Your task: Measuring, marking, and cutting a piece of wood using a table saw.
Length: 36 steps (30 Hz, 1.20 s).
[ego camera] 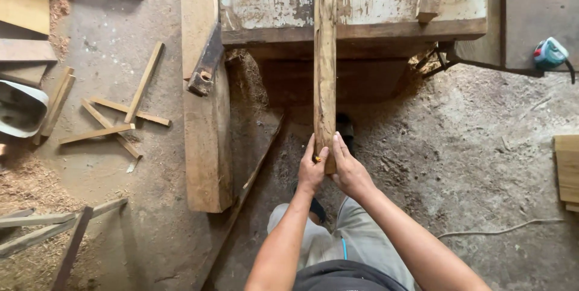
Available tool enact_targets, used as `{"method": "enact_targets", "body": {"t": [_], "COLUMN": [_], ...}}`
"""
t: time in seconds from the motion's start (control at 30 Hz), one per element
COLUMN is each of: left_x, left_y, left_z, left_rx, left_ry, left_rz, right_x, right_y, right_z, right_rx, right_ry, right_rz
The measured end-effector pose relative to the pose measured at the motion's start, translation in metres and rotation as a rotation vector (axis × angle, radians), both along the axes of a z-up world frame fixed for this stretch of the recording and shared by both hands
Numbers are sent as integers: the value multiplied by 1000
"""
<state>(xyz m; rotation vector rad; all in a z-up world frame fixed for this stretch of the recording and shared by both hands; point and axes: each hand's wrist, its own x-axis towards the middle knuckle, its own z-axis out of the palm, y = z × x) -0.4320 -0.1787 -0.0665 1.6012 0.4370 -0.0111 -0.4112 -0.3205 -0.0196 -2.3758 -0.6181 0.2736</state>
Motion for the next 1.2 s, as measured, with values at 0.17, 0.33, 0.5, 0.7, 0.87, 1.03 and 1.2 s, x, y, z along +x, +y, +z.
{"method": "enact_targets", "body": {"t": [0.17, 0.33, 0.5, 0.7, 0.87, 1.03, 1.2], "left_x": [4, 9, 11, 11, 13, 15, 15], "left_y": [1, -1, 1, 2, 1, -2, 1], "left_z": [-12, -12, -16, -18, -12, -18, -19], "left_rx": [23, 8, -40, -14, 9, 41, 48], "left_ry": [12, 29, 4, -8, 16, 73, 38], "left_rz": [27, 35, 38, 39, 28, 32, 39], "right_x": [12, 21, 23, 23, 24, 26, 27], "right_y": [5, 0, 1, 1, -1, -2, 2], "right_z": [4, 6, 8, 9, 9, 4, 5], "right_rx": [-66, -90, -97, -45, -49, -75, -86], "right_ry": [6, 17, 75, 62, 45, 67, 20], "right_rz": [27, 54, 44, 48, 40, 37, 54]}}
